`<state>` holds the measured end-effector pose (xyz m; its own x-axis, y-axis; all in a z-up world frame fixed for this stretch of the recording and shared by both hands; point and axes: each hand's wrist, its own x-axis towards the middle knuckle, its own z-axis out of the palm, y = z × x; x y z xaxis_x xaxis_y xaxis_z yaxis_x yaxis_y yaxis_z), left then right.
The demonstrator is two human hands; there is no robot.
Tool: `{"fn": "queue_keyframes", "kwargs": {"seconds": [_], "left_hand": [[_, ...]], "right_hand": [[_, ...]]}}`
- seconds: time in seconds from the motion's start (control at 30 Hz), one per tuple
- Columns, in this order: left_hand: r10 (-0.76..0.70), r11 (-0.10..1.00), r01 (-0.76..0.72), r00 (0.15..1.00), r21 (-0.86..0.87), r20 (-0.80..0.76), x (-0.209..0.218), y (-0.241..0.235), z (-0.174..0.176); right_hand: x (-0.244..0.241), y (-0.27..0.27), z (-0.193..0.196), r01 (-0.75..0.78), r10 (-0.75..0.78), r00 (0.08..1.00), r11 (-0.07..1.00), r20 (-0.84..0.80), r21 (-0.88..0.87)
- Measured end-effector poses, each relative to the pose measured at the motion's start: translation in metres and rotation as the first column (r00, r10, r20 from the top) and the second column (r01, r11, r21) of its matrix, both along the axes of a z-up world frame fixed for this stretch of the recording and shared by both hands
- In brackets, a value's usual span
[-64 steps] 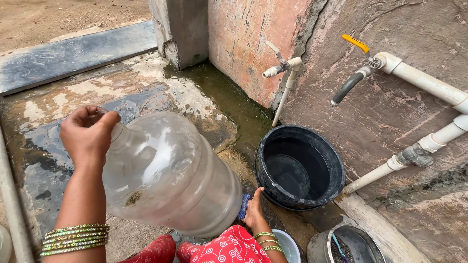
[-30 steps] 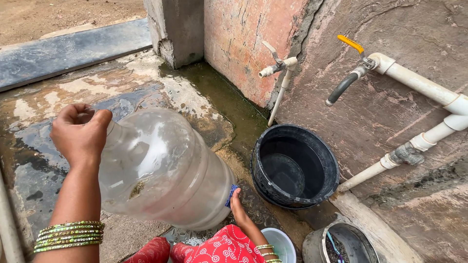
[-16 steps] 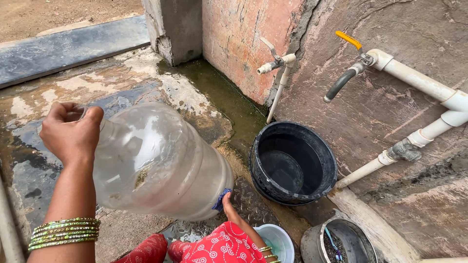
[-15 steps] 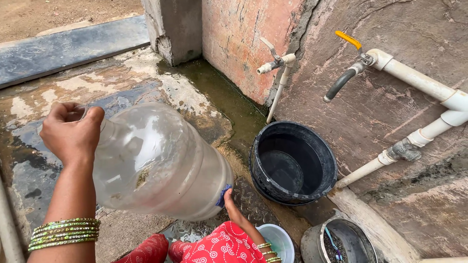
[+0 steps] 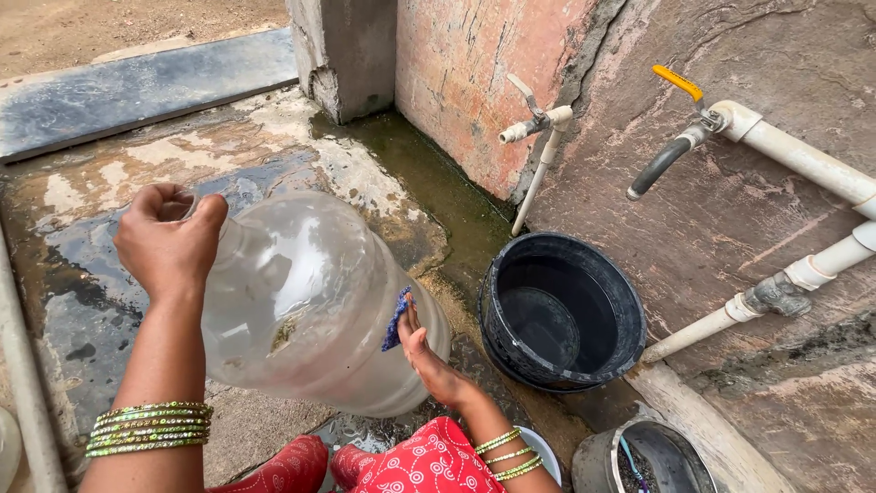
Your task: Clean a large plastic water bottle using a blue sponge and water from a tap.
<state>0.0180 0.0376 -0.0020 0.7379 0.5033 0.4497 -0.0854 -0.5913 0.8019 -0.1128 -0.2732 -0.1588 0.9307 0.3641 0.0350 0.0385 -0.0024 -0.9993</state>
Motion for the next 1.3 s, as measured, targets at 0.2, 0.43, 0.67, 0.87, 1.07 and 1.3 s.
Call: {"fn": "queue_keyframes", "kwargs": {"seconds": [0.2,0.43,0.67,0.87,1.07,1.3], "left_hand": [[-0.158,0.986,0.158,0.987,-0.057,-0.006,-0.016,-0.020,0.016],[-0.027,0.998,0.029,0.999,-0.060,0.020,-0.010,-0.011,0.003],[-0.056,0.998,0.056,0.998,0.021,-0.006,-0.018,-0.031,0.015],[-0.181,0.982,0.180,0.983,0.056,0.012,-0.029,-0.058,0.032],[-0.180,0.978,0.175,0.983,0.117,0.037,-0.029,-0.054,0.029],[-0.450,0.885,0.428,0.887,0.186,0.104,-0.050,-0.073,0.033]], "right_hand": [[0.054,-0.026,-0.012,0.140,-0.123,0.953,0.989,-0.277,0.041],[-0.020,0.017,0.067,0.010,0.050,0.984,0.943,0.171,-0.333],[0.029,-0.003,0.078,0.048,-0.056,0.998,0.956,-0.019,-0.289],[0.048,0.025,0.134,0.153,-0.152,0.988,0.988,-0.031,0.031],[-0.044,0.065,0.164,0.256,0.295,0.837,0.532,0.460,-0.807],[0.022,0.035,0.172,0.385,0.112,0.876,0.421,0.469,-0.821]]}}
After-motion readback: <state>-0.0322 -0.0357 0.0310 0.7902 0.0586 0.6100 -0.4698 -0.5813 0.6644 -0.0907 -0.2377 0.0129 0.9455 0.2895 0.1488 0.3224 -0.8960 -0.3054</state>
